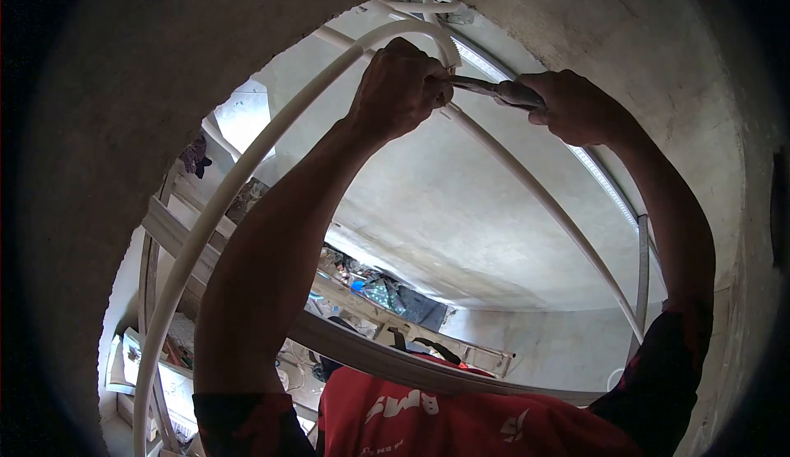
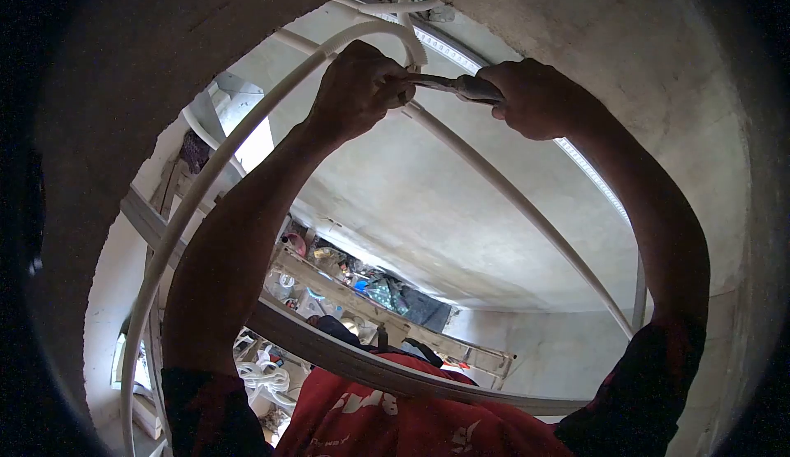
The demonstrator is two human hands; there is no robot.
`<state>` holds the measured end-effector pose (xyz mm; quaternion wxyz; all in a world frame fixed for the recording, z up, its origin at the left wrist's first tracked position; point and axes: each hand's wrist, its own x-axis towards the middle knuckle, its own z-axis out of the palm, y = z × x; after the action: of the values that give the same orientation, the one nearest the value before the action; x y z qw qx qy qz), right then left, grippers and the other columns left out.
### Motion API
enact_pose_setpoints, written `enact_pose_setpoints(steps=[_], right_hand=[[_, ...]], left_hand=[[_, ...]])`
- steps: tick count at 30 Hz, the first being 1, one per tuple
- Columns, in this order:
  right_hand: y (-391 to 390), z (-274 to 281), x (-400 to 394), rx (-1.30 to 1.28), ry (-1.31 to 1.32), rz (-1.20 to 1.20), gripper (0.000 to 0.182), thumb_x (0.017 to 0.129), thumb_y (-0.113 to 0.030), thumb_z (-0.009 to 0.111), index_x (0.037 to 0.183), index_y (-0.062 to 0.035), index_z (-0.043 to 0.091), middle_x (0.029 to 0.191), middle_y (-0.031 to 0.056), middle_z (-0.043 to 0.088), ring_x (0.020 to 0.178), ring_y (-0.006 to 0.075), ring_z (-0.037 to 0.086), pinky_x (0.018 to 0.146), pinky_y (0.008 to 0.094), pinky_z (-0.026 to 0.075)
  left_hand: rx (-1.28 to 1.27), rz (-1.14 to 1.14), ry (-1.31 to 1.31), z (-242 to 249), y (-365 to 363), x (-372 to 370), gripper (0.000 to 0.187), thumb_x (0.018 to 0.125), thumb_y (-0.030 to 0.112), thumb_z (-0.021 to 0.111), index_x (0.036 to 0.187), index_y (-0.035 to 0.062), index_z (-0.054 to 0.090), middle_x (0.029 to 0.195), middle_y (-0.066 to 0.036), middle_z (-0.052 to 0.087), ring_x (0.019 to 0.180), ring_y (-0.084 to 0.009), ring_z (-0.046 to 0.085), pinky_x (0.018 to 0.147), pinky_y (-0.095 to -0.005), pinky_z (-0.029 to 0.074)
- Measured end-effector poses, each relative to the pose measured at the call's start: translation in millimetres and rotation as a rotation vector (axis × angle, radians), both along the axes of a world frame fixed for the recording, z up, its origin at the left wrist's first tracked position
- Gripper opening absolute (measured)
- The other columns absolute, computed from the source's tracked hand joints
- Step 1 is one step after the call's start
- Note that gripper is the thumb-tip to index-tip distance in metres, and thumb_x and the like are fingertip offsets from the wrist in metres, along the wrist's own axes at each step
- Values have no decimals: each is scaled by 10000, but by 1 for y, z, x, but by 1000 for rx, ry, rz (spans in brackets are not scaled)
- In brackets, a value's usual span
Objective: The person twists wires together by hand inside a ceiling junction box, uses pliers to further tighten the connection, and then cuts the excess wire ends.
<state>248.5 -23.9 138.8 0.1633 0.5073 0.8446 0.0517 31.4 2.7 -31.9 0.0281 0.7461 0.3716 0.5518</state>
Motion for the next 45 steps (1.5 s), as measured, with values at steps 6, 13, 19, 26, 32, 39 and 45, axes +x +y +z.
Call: enact_pose_setpoints(steps=[6, 13, 19, 26, 32, 39, 45], right_hand=[[-8, 10, -16, 33, -110, -37, 321, 948, -166, 745, 1230, -40, 660, 1075, 174, 738, 998, 314, 731, 878, 489, 574], [-10, 12, -15, -76, -4, -186, 285, 916, -124, 768, 1121, 38, 654, 876, 166, 725, 757, 260, 729, 666, 423, 573], [-18, 15, -13, -487, 358, -386, 542, 854, -41, 820, 1298, 49, 524, 810, 178, 697, 583, 196, 689, 494, 345, 564], [-28, 15, -19, -486, 429, -439, 853, 769, 15, 867, 1423, 52, 322, 907, 251, 696, 574, 237, 702, 447, 358, 573], [-20, 12, 7, 208, -71, 551, 593, 747, -9, 796, 1274, -28, 524, 1124, 164, 598, 736, 253, 678, 587, 399, 593], [-1, 8, 4, 906, -366, 949, 354, 915, -307, 754, 1140, -57, 644, 1013, 66, 600, 871, 172, 582, 765, 330, 497], [-26, 5, -5, 723, -314, 729, 295, 957, -305, 745, 1051, -37, 664, 803, 77, 620, 689, 159, 603, 624, 341, 520]], left_hand=[[46, -9, -6, -2, 2, 1, 123, 866, 213, 782, 891, 94, 799, 816, -90, 739, 903, -283, 659, 850, -433, 511], [128, -53, -53, -7, 6, 3, 75, 865, 140, 766, 825, 76, 766, 773, -91, 728, 807, -282, 662, 810, -435, 499], [144, -23, -26, -6, 8, 4, 56, 839, 108, 783, 850, 63, 752, 780, -95, 725, 780, -301, 653, 783, -437, 503], [124, -40, 14, -3, 8, 1, 45, 856, 102, 769, 881, 70, 748, 791, -85, 724, 788, -305, 648, 779, -441, 508], [105, -50, -2, -2, 6, -2, 36, 858, 107, 768, 852, 79, 746, 792, -81, 727, 780, -299, 651, 775, -434, 506], [99, -30, -16, -2, 8, 1, 110, 834, 148, 793, 889, 58, 760, 770, -75, 725, 764, -285, 652, 769, -434, 501], [66, 29, -29, -2, -1, 3, 157, 844, 186, 802, 902, 45, 763, 818, -91, 736, 836, -305, 640, 800, -443, 513]])
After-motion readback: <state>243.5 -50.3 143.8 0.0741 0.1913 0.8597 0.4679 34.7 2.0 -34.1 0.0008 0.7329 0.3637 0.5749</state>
